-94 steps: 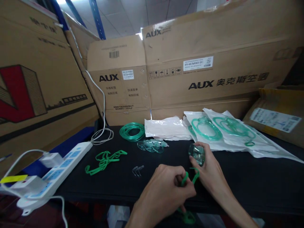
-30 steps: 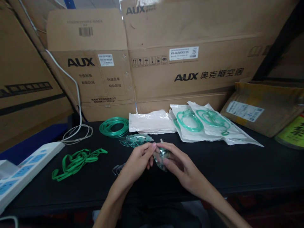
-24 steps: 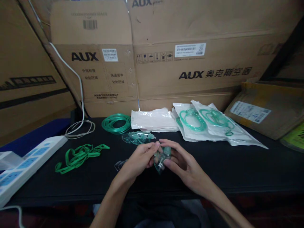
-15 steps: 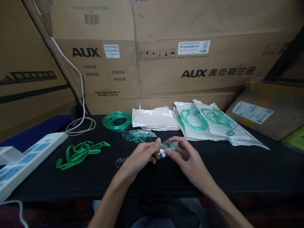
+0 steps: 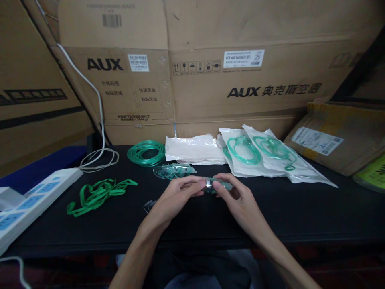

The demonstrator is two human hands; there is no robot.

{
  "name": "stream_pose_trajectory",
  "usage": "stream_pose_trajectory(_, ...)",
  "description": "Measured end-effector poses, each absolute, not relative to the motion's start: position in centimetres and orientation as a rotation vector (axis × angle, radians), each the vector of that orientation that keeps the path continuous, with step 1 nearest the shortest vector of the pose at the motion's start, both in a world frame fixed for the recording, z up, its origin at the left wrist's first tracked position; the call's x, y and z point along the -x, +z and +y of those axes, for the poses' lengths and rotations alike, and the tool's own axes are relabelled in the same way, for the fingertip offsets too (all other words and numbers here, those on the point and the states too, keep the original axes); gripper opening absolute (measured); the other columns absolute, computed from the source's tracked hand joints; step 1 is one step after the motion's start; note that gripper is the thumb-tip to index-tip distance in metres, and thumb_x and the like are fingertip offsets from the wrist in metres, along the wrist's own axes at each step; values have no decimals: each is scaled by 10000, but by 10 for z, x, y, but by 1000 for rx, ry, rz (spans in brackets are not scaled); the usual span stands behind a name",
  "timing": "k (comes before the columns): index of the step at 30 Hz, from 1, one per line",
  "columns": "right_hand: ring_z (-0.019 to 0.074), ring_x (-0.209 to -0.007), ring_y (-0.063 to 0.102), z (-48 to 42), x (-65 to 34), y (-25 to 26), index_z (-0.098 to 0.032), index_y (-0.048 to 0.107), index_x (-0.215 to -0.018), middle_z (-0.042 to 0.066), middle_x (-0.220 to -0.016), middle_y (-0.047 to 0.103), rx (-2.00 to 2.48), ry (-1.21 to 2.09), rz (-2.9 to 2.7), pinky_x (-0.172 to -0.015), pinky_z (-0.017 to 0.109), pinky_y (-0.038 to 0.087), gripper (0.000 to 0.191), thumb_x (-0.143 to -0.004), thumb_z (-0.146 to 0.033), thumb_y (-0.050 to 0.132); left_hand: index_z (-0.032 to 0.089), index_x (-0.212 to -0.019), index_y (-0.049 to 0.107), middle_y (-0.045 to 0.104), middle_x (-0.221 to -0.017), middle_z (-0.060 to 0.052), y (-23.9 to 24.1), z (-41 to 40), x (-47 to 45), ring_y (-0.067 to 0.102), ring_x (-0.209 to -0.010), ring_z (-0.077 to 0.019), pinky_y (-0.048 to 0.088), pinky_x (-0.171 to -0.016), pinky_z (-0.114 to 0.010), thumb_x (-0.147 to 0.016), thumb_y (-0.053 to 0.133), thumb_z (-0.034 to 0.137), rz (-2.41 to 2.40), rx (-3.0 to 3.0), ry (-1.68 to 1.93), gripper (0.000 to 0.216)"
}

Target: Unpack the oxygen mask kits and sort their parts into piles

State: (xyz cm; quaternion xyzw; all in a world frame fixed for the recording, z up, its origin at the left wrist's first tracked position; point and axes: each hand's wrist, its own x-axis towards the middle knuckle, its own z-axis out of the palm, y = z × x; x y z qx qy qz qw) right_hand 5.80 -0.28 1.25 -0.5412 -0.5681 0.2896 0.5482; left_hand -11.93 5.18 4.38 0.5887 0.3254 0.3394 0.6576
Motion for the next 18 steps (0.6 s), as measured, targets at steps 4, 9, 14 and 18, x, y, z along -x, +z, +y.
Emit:
stream_pose_trajectory(4, 179, -859, 666, -5, -56, 14, -220, 678, -1084, 32, -996, 716, 1260, 668, -1430, -774, 271, 512, 288, -930, -458, 629, 164, -961, 796, 753, -1035, -56, 42, 55, 120, 672, -1049, -213, 554, -902, -285, -824, 753, 336, 770, -1296, 797, 224)
stream_pose_trajectory(9, 188, -942, 672, -5, -57, 14, -227, 687, -1097, 32, -1054, 729, 1237, 683, -1432, -822, 272, 508, 275, -925, -438, 646, 134, -962, 781, 752, -1013, -61, 38, 56, 119, 690, -1016, -202, 559, -925, -285, -791, 789, 337, 796, -1259, 852, 266)
stream_pose_trajectory(14, 168, -858, 661, -5, -59, 15, -225, 693, -1077, 22, -990, 718, 1252, 666, -1396, -730, 252, 501, 265, -931, -439, 637, 194, -1211, 703, 763, -957, -34, 34, 58, 121, 721, -936, -186, 563, -912, -305, -820, 780, 317, 734, -1396, 861, 417)
stream_pose_trajectory(18, 152, -774, 641, -5, -57, 17, -215, 689, -1061, 17, -922, 699, 1257, 660, -1374, -657, 239, 496, 270, -924, -442, 638, 191, -1146, 738, 773, -1054, -59, 34, 58, 120, 722, -1000, -210, 560, -924, -302, -848, 747, 310, 726, -1500, 873, 321)
